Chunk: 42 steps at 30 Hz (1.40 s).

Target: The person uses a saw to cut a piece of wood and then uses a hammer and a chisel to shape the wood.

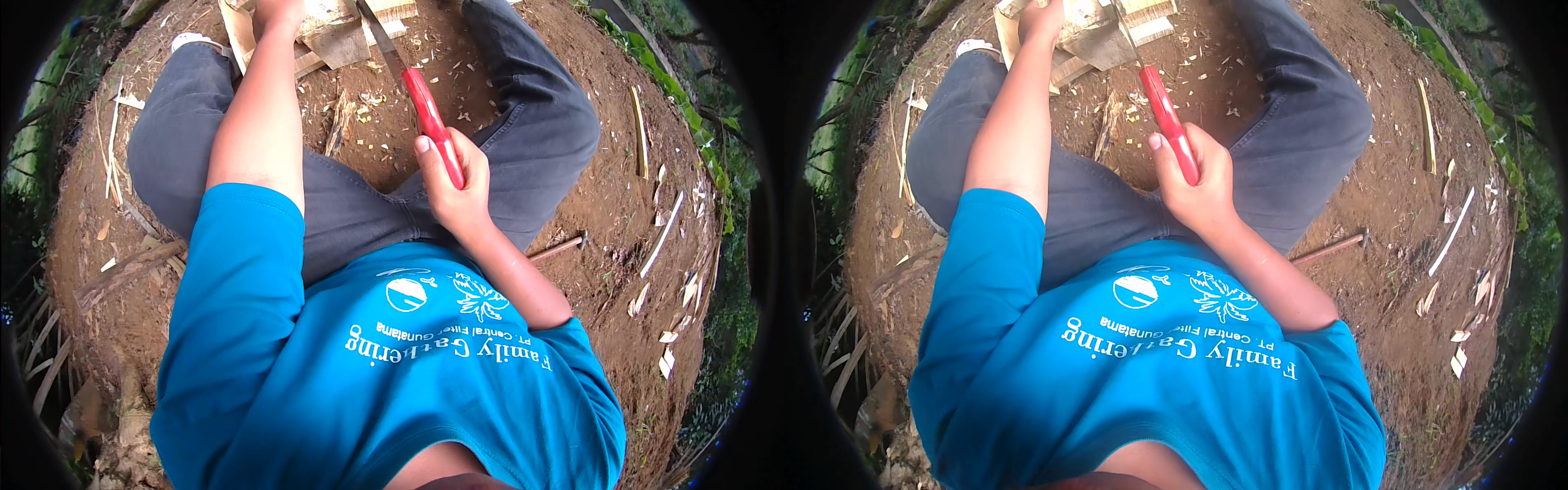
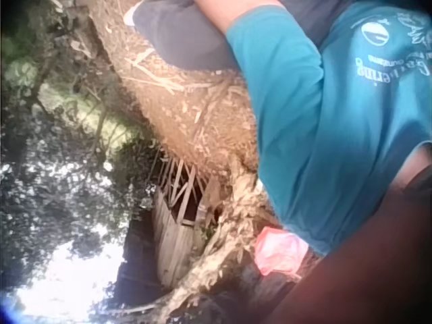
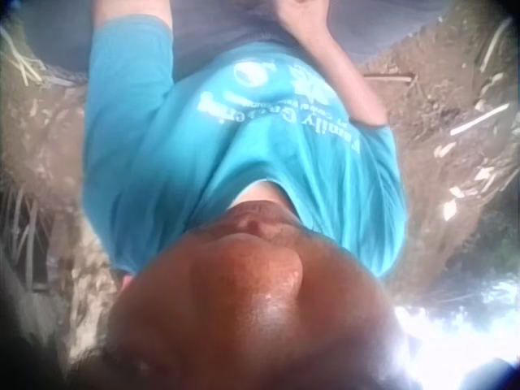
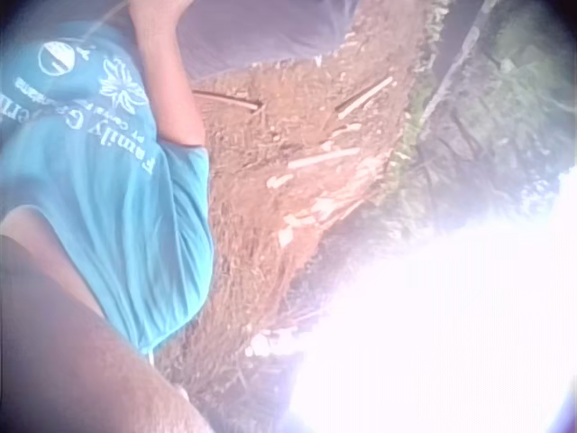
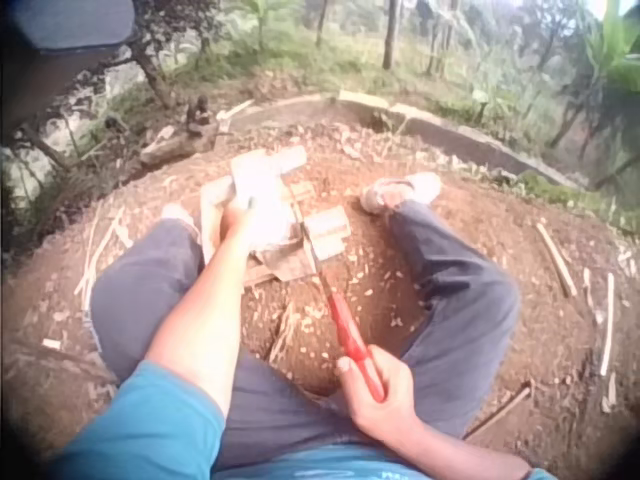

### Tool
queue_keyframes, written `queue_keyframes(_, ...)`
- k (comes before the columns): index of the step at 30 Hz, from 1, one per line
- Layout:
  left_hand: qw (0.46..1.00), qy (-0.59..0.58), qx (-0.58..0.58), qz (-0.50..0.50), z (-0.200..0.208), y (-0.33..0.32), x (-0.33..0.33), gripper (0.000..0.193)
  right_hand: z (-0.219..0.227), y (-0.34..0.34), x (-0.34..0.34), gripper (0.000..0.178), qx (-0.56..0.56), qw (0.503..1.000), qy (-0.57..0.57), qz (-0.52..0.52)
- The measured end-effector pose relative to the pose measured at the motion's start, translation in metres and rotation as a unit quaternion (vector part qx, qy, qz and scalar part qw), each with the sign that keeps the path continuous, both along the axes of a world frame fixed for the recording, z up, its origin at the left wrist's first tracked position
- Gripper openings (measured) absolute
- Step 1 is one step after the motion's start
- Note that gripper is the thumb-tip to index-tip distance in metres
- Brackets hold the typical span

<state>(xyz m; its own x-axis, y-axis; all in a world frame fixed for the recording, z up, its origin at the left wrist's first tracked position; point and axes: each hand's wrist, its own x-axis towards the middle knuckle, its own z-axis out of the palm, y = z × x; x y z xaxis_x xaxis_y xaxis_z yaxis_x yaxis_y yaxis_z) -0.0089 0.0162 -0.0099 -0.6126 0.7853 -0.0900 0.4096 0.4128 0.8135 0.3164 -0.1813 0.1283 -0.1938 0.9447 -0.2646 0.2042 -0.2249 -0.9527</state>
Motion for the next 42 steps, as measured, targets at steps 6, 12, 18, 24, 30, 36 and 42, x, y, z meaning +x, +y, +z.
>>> queue_keyframes(6, 0.999, 0.012, 0.003, -0.034, -0.002, -0.005, -0.004, 0.033, 0.016, -0.007, 0.011, 0.030, 0.005, 1.000, -0.006, 0.024)
queue_keyframes(12, 0.994, -0.103, 0.032, -0.012, -0.006, -0.006, 0.000, 0.033, -0.027, 0.051, -0.054, 0.040, 0.054, 0.998, -0.042, -0.013)
queue_keyframes(18, 0.996, 0.051, -0.046, -0.051, 0.020, -0.009, 0.010, 0.042, -0.026, 0.026, -0.042, 0.038, 0.022, 0.999, -0.009, -0.022)
queue_keyframes(24, 0.992, 0.075, -0.100, 0.029, 0.008, -0.014, 0.004, 0.060, -0.029, 0.044, -0.036, 0.034, 0.007, 0.999, 0.040, -0.021)
queue_keyframes(30, 0.989, 0.025, -0.122, -0.077, 0.043, -0.039, 0.024, 0.086, -0.029, 0.069, -0.027, 0.032, 0.017, 0.999, 0.039, 0.013)
queue_keyframes(36, 0.880, 0.246, -0.261, -0.311, 0.100, -0.081, 0.049, 0.090, -0.031, 0.064, -0.035, 0.043, 0.033, 0.999, 0.019, -0.025)
queue_keyframes(42, 0.884, 0.315, -0.182, -0.292, 0.080, -0.060, 0.022, 0.120, 0.010, 0.086, -0.044, 0.044, 0.085, 0.996, 0.013, 0.005)
